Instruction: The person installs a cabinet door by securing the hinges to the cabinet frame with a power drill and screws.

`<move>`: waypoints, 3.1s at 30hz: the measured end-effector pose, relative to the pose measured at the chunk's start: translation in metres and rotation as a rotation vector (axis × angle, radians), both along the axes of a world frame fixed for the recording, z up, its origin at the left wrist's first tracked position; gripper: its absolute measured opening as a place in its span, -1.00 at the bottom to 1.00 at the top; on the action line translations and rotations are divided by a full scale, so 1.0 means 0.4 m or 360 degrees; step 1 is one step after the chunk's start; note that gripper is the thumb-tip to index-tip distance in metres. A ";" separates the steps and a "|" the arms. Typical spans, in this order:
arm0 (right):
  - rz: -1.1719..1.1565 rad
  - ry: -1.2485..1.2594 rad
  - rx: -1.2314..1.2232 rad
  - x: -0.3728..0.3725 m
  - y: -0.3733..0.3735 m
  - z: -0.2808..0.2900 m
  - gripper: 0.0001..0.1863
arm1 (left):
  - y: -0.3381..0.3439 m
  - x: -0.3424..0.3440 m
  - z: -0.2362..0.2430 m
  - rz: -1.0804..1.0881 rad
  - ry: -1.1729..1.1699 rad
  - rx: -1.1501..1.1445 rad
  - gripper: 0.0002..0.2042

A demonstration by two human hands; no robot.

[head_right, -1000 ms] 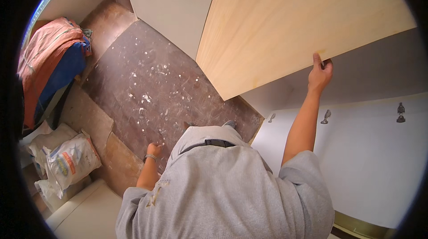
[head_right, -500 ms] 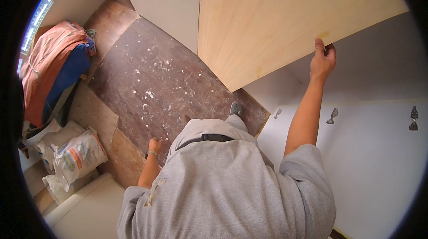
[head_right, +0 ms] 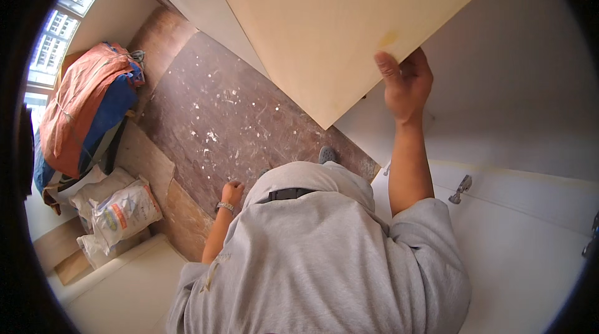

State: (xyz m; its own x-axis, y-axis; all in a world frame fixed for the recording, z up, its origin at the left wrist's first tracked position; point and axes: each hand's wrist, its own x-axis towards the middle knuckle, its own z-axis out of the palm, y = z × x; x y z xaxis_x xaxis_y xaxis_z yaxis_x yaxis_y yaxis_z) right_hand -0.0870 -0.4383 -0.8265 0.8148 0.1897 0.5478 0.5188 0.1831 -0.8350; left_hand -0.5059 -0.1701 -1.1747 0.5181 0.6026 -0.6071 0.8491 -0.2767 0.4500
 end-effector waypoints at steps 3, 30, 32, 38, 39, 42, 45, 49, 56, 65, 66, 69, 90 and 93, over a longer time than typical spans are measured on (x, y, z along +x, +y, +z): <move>0.0091 -0.0019 -0.0054 0.036 -0.015 0.004 -0.58 | -0.050 0.066 0.039 0.0223 -0.0118 -0.0008 -0.71; 0.0297 0.0134 0.0018 0.130 -0.001 0.007 -0.47 | -0.124 0.040 0.101 0.0069 0.0318 0.0071 -0.60; 0.0287 0.0126 -0.0031 0.125 -0.016 0.011 -0.48 | -0.114 0.043 0.090 0.0022 0.0354 0.0017 -0.58; 0.0339 0.0049 -0.0198 0.130 -0.003 0.021 -0.59 | -0.072 0.067 0.023 -0.0083 0.0516 0.0057 -0.57; 0.0333 0.0028 -0.0179 0.131 -0.010 0.021 -0.59 | -0.064 0.081 0.027 -0.0084 0.0510 0.0062 -0.57; 0.0358 0.0039 -0.0248 0.137 -0.018 0.014 -0.61 | -0.040 0.135 0.043 -0.0110 0.0476 0.0076 -0.56; 0.0421 0.0057 -0.0230 0.145 -0.017 0.008 -0.62 | -0.033 0.195 0.076 -0.0132 0.0436 0.0078 -0.56; 0.0425 0.0009 -0.0251 0.137 -0.020 0.022 -0.62 | -0.034 0.240 0.098 -0.0160 0.0405 0.0080 -0.56; 0.0399 -0.0066 -0.0168 0.136 -0.018 0.011 -0.61 | -0.058 0.254 0.072 -0.0252 0.0388 0.0054 -0.55; 0.0388 -0.0081 -0.0216 0.136 -0.011 0.010 -0.62 | -0.136 0.154 -0.029 -0.0464 0.0404 0.0030 -0.55; 0.0393 -0.0065 -0.0226 0.140 -0.011 0.002 -0.62 | -0.135 0.135 -0.040 -0.0536 0.0359 0.0068 -0.51; 0.0463 0.0026 -0.0190 0.136 -0.002 -0.002 -0.63 | -0.165 0.111 -0.013 -0.0154 0.0399 -0.0110 -0.52; 0.0340 0.0037 -0.0410 0.150 0.006 -0.074 -0.72 | -0.204 0.039 0.093 0.0056 0.0206 0.0082 -0.67; 0.0349 0.0066 -0.0403 0.148 0.002 -0.062 -0.72 | -0.209 0.076 0.116 0.0023 0.0211 0.0103 -0.68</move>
State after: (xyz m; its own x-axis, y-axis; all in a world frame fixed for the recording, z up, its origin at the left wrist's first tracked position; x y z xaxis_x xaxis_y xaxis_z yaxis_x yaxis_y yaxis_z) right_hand -0.0278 -0.4376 -0.8511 0.7601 0.4888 0.4281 0.4547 0.0706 -0.8878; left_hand -0.4755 -0.2537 -1.1284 0.4269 0.6495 -0.6292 0.9040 -0.2886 0.3155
